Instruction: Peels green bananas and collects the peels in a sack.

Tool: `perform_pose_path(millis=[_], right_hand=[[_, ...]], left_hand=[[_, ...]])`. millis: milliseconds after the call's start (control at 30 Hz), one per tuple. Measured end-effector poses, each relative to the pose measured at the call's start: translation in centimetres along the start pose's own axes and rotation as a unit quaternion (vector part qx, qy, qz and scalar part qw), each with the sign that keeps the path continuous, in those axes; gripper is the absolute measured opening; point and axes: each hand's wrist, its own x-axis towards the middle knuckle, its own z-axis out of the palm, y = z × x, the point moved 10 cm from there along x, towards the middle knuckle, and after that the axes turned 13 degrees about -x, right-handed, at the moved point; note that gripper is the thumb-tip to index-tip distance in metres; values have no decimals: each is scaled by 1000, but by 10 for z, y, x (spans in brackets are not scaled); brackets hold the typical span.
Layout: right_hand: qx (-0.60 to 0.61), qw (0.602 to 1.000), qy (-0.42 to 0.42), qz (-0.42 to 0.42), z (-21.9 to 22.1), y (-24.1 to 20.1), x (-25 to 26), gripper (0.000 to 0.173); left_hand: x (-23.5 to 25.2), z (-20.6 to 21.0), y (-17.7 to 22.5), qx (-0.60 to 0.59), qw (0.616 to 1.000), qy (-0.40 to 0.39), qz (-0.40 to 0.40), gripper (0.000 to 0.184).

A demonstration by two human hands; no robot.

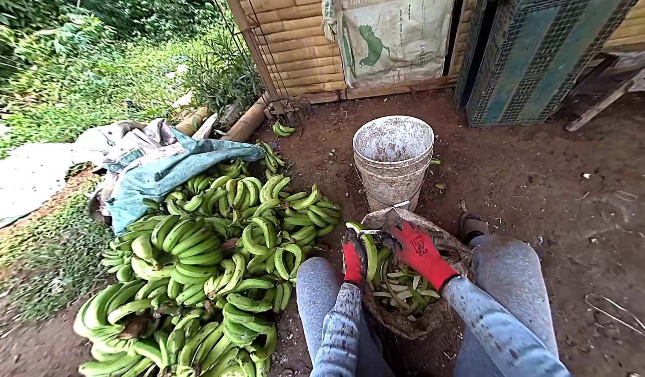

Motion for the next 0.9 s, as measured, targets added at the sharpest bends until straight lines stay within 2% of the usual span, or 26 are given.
perform_pose_path(millis=[67, 133, 167, 200, 267, 300, 333, 367, 433, 500, 533, 600, 633, 700, 767, 900], right_hand=[[35, 999, 13, 24, 1, 16, 14, 40], [65, 995, 12, 71, 4, 40, 27, 38], [67, 993, 12, 98, 5, 51, 30, 37], [79, 990, 20, 112, 3, 59, 30, 36], [133, 987, 58, 70, -6, 49, 21, 35], [157, 985, 75, 16, -10, 37, 13, 35], [177, 979, 89, -47, -13, 24, 3, 35], [183, 974, 89, -103, -13, 13, -6, 36], [157, 968, 82, -179, -11, -2, -19, 36], [116, 969, 91, -198, -11, -8, -21, 35], [95, 972, 94, -193, -12, -9, -20, 35], [56, 981, 100, -158, -16, -13, -14, 35], [41, 987, 85, -133, -15, -14, -8, 37], [32, 994, 38, -94, -7, -10, 9, 40], [70, 993, 44, -89, -3, -4, 15, 40], [131, 976, 69, -161, -13, -3, -2, 36]], left_hand=[[-10, 17, 4, 63, 995, -73, 18, 37], [-25, 39, 4, 197, 963, -182, 9, 45], [-29, 46, 1, 247, 946, -211, 15, 47], [-27, 45, -2, 224, 953, -202, 11, 46], [-14, 24, -6, -19, 994, -100, -28, 43], [-6, 20, -11, -168, 981, -66, -69, 55], [0, 20, -13, -304, 944, -73, -110, 66], [5, 20, -13, -400, 902, -94, -132, 66], [11, 17, -11, -505, 844, -99, -149, 63], [10, 18, -15, -540, 819, -88, -172, 63], [9, 17, -18, -531, 827, -71, -174, 61], [1, 15, -19, -425, 896, -46, -120, 48], [-9, 17, -21, -362, 927, -61, -81, 40], [-23, 24, -27, -301, 950, -67, -47, 37], [-20, 28, -33, -330, 939, -74, -59, 40], [7, 23, -26, -490, 855, -51, -164, 52]])
